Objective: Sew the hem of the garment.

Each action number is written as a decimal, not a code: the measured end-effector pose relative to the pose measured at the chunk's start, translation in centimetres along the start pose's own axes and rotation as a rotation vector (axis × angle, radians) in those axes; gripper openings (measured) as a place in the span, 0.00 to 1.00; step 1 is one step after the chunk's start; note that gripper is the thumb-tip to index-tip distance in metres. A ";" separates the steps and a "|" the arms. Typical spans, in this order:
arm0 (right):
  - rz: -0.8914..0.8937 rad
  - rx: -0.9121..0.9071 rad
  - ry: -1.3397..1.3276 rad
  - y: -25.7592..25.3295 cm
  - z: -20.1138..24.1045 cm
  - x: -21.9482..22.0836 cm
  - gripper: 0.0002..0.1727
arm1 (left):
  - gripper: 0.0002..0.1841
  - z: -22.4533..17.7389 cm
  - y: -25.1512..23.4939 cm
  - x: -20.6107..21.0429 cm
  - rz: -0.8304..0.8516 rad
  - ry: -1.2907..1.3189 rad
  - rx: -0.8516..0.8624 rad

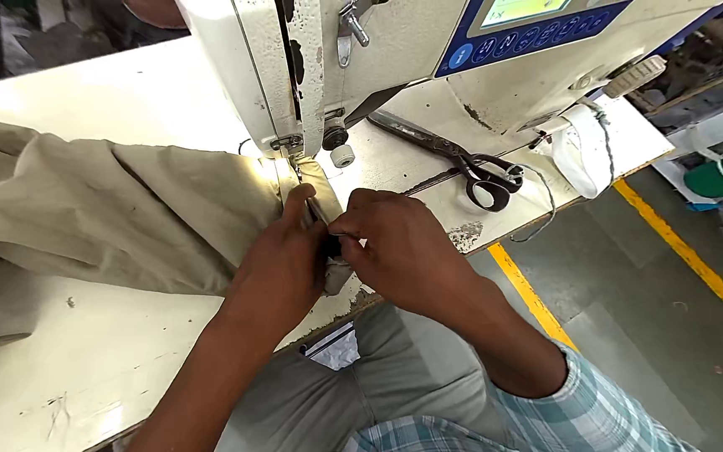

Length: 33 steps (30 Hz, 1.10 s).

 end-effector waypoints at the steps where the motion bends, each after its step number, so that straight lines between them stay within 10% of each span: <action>1: 0.040 -0.027 -0.049 -0.1 -0.5 -0.3 0.10 | 0.05 0.0 0.0 0.1 -0.004 -0.007 0.004; 12: -0.037 0.322 -0.216 -9.8 -4.6 2.8 0.08 | 0.08 -0.6 -0.1 0.3 -0.009 -0.063 0.005; 33: 0.297 0.079 -0.086 -5.3 -2.2 -1.4 0.14 | 0.10 0.0 -0.3 0.1 -0.007 0.015 -0.061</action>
Point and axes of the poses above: each hand's wrist, its own y-axis away from the middle knuckle, its own x-axis out of the palm, z = x × y, the point moved 1 cm from there along -y, towards the middle knuckle, and after that the axes turned 5 degrees about y, right-handed, at the moved point
